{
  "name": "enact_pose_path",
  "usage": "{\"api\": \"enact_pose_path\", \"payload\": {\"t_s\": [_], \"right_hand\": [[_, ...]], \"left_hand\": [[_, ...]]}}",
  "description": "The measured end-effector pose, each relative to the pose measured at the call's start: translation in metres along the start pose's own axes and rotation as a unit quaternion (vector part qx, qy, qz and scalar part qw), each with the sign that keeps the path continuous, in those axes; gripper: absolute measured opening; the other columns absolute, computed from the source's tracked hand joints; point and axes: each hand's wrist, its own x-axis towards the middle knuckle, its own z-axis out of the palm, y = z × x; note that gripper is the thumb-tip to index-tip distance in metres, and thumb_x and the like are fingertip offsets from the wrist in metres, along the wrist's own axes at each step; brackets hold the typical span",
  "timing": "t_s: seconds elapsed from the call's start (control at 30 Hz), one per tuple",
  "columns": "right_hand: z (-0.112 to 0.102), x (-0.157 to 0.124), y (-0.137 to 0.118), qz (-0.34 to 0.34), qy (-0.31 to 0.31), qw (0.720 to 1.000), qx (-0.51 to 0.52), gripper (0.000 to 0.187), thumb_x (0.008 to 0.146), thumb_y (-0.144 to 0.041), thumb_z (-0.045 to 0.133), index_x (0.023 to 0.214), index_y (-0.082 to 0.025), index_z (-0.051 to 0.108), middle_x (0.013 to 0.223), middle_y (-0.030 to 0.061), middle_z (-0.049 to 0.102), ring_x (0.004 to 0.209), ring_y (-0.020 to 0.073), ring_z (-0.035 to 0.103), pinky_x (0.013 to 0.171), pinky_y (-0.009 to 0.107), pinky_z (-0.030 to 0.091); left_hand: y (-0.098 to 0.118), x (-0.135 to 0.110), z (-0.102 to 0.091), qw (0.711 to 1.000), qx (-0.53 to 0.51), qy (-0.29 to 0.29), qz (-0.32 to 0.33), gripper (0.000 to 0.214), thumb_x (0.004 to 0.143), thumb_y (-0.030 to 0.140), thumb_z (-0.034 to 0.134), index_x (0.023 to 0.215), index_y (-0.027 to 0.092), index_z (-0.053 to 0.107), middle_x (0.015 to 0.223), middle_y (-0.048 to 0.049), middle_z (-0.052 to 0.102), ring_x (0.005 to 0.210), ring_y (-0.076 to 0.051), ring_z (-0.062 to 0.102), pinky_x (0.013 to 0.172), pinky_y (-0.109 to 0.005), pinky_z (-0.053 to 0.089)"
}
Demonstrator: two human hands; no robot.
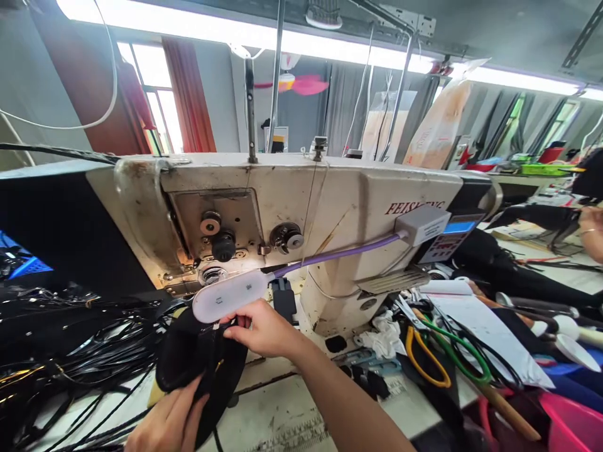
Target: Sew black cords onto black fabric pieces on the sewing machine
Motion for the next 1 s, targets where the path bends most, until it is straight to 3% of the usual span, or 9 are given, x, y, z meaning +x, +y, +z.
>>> {"api": "enact_pose_path", "payload": {"t_s": [0.1,0.23,0.3,0.4,0.53,0.73,0.83,0.93,1.0], "right_hand": [[0.001,-0.001,0.000,-0.012,0.009,1.000,0.008,0.015,0.076,-0.025,0.067,0.089,-0.018,0.070,0.072,-0.0007,0.057,0.066,0.0128,0.049,0.065,0.025,0.042],[-0.005,-0.005,0.002,-0.032,0.012,0.999,0.015,0.011,0.072,-0.020,0.063,0.081,-0.017,0.066,0.076,0.0002,0.057,0.069,0.0134,0.050,0.068,0.026,0.042],[-0.011,-0.007,0.003,-0.044,0.013,0.999,0.019,0.008,0.069,-0.019,0.059,0.077,-0.018,0.063,0.078,0.0010,0.058,0.073,0.0149,0.051,0.071,0.027,0.042],[-0.015,-0.007,0.004,-0.058,0.010,0.998,0.028,0.011,0.072,-0.025,0.055,0.073,-0.018,0.063,0.077,0.0020,0.059,0.078,0.0172,0.053,0.074,0.028,0.041],[-0.011,-0.004,0.005,-0.048,0.021,0.998,0.027,0.029,0.084,-0.037,0.051,0.063,-0.017,0.060,0.068,0.0014,0.056,0.071,0.0160,0.052,0.070,0.027,0.040],[-0.002,-0.003,0.006,-0.026,0.052,0.998,0.012,0.036,0.087,-0.043,0.053,0.064,-0.016,0.060,0.064,0.0008,0.056,0.071,0.0166,0.054,0.071,0.027,0.041],[-0.001,-0.011,-0.002,-0.031,0.067,0.997,0.006,0.030,0.088,-0.041,0.052,0.079,-0.018,0.069,0.081,0.0034,0.064,0.086,0.0197,0.058,0.081,0.030,0.041],[0.000,-0.020,-0.010,-0.059,0.043,0.997,-0.001,0.027,0.087,-0.035,0.051,0.100,-0.022,0.071,0.099,0.0050,0.065,0.097,0.0211,0.056,0.087,0.033,0.040],[0.003,-0.022,-0.012,-0.059,0.035,0.998,-0.014,0.026,0.084,-0.033,0.056,0.102,-0.022,0.070,0.094,0.0052,0.062,0.089,0.0198,0.055,0.082,0.032,0.041]], "left_hand": [[-0.003,-0.001,0.002,0.992,-0.114,-0.012,-0.046,0.021,0.094,0.020,0.048,0.107,0.017,0.064,0.088,-0.0061,0.077,0.072,-0.016,0.074,0.068,-0.020,0.057],[-0.035,0.001,-0.025,0.947,-0.242,-0.156,-0.143,0.022,0.092,0.034,0.053,0.094,0.022,0.072,0.072,0.0012,0.074,0.058,-0.012,0.068,0.059,-0.015,0.054],[-0.063,0.005,-0.044,0.913,-0.251,-0.247,-0.207,0.031,0.090,0.044,0.052,0.086,0.023,0.075,0.061,0.0026,0.069,0.054,-0.012,0.062,0.054,-0.016,0.049],[-0.107,0.015,-0.064,0.854,-0.250,-0.364,-0.276,0.039,0.086,0.050,0.053,0.084,0.019,0.076,0.061,0.0013,0.068,0.053,-0.012,0.056,0.049,-0.017,0.043],[-0.134,0.030,-0.062,0.860,-0.213,-0.376,-0.271,0.036,0.084,0.047,0.054,0.082,0.017,0.075,0.074,-0.0012,0.071,0.071,-0.017,0.062,0.067,-0.022,0.047],[-0.134,0.046,-0.058,0.862,-0.216,-0.385,-0.248,0.033,0.085,0.043,0.054,0.085,0.019,0.076,0.081,-0.0011,0.073,0.077,-0.017,0.062,0.071,-0.022,0.046],[-0.127,0.044,-0.069,0.858,-0.199,-0.421,-0.216,0.032,0.082,0.044,0.057,0.068,0.021,0.074,0.068,0.0012,0.068,0.067,-0.015,0.059,0.062,-0.020,0.044],[-0.100,0.034,-0.071,0.894,-0.159,-0.398,-0.131,0.023,0.074,0.039,0.068,0.057,0.024,0.071,0.069,-0.0001,0.069,0.073,-0.017,0.063,0.065,-0.022,0.046],[-0.070,0.024,-0.059,0.924,-0.155,-0.340,-0.079,0.009,0.073,0.034,0.070,0.069,0.027,0.075,0.080,-0.0012,0.074,0.081,-0.019,0.067,0.070,-0.023,0.049]]}}
